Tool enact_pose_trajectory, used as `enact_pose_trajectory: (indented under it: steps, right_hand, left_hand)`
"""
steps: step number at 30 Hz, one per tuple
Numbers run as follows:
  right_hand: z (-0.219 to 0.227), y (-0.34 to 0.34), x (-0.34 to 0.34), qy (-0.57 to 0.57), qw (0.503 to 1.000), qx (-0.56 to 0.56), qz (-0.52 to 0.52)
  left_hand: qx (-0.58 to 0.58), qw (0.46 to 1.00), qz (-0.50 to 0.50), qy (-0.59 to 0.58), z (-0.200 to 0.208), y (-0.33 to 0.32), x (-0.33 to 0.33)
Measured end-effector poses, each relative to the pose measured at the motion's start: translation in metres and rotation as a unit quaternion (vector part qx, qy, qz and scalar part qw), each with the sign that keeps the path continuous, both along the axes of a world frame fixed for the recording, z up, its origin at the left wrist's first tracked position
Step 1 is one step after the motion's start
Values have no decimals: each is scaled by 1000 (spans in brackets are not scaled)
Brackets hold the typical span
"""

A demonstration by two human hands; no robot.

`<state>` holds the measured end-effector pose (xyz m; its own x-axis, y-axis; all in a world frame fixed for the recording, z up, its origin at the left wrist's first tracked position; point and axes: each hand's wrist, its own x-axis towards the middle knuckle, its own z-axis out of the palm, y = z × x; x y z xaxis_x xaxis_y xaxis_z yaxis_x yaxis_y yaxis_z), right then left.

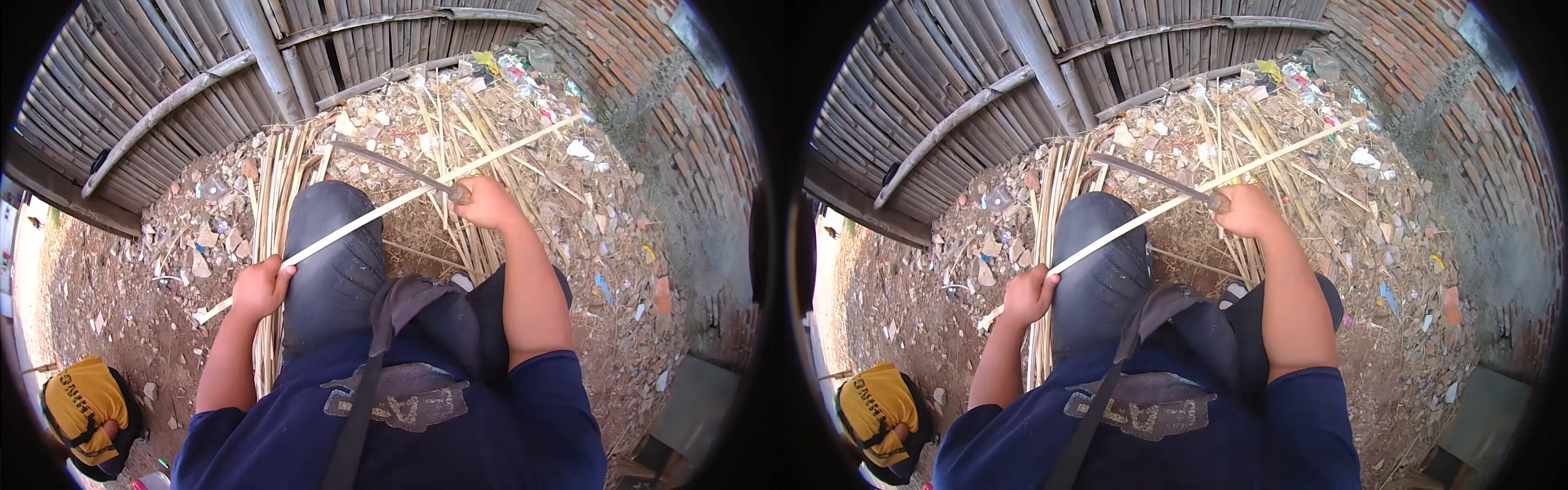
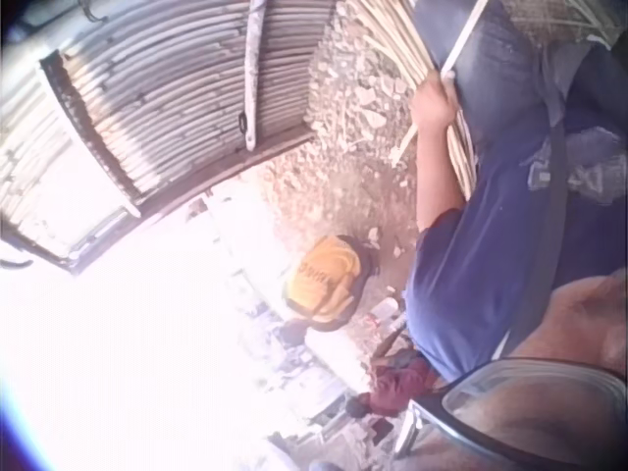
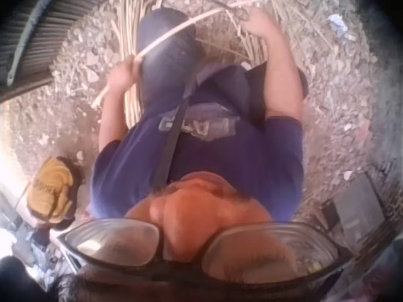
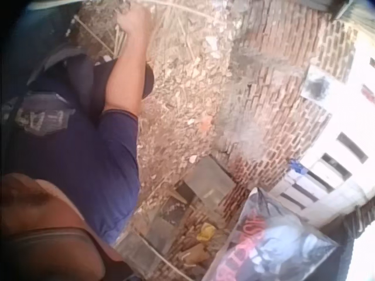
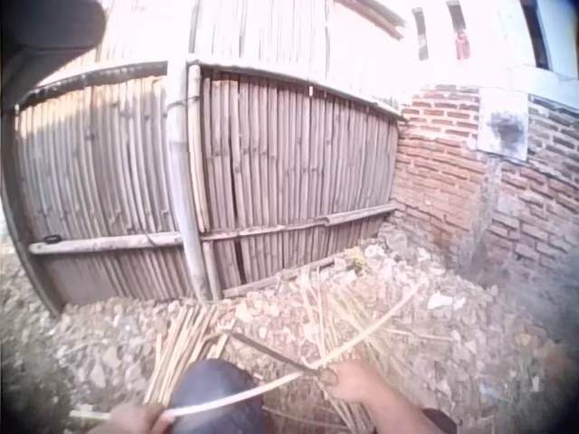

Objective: The person shaves a thin strip of bamboo by hand using a machete, repeatedly running the blade along the length of the strip while holding it against their knee.

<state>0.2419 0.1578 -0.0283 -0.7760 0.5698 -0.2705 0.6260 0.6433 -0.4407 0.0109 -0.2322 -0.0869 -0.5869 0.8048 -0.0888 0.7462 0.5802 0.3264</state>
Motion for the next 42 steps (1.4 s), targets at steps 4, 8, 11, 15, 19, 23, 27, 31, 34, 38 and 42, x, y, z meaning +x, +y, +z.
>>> enact_pose_trajectory:
  steps: [4, 8, 11, 15, 19, 23, 27, 31, 34, 38, 42]
  right_hand:
    - [-29, 29, 17, 12, 997, -69, -39]
    - [-7, -6, 21, 56, 996, 54, -48]
    - [5, -32, 7, 58, 992, 113, 8]
    - [-19, -4, 12, 74, 994, 75, -14]
    - [-22, 19, 27, 120, 989, 43, -81]
    - [11, -34, 9, 42, 991, 127, -26]
    - [-20, 13, 12, 107, 991, 78, -33]
    - [-51, 59, 35, 146, 979, 38, -134]
    - [-23, 19, 22, 85, 988, 37, -127]
    - [-5, -26, 13, 107, 976, 187, -7]
    - [-28, 7, 24, 175, 982, -41, -51]
  left_hand:
    - [10, 1000, 5, 29, 8, 17, 8]
    - [25, 999, 4, 37, 10, 6, 12]
    - [54, 998, 7, 33, 0, -4, 16]
    - [82, 996, 17, 38, -2, -4, 21]
    - [58, 994, 19, 88, 11, 1, 29]
    - [56, 996, 31, 59, 23, -10, 31]
    - [85, 996, 2, 39, -1, -13, 22]
    - [45, 997, 11, 56, 22, 1, 15]
    - [10, 999, -2, 49, 35, -9, 12]
    - [38, 999, -24, -2, 18, -8, 4]
    - [71, 997, -26, -22, 13, -2, 3]
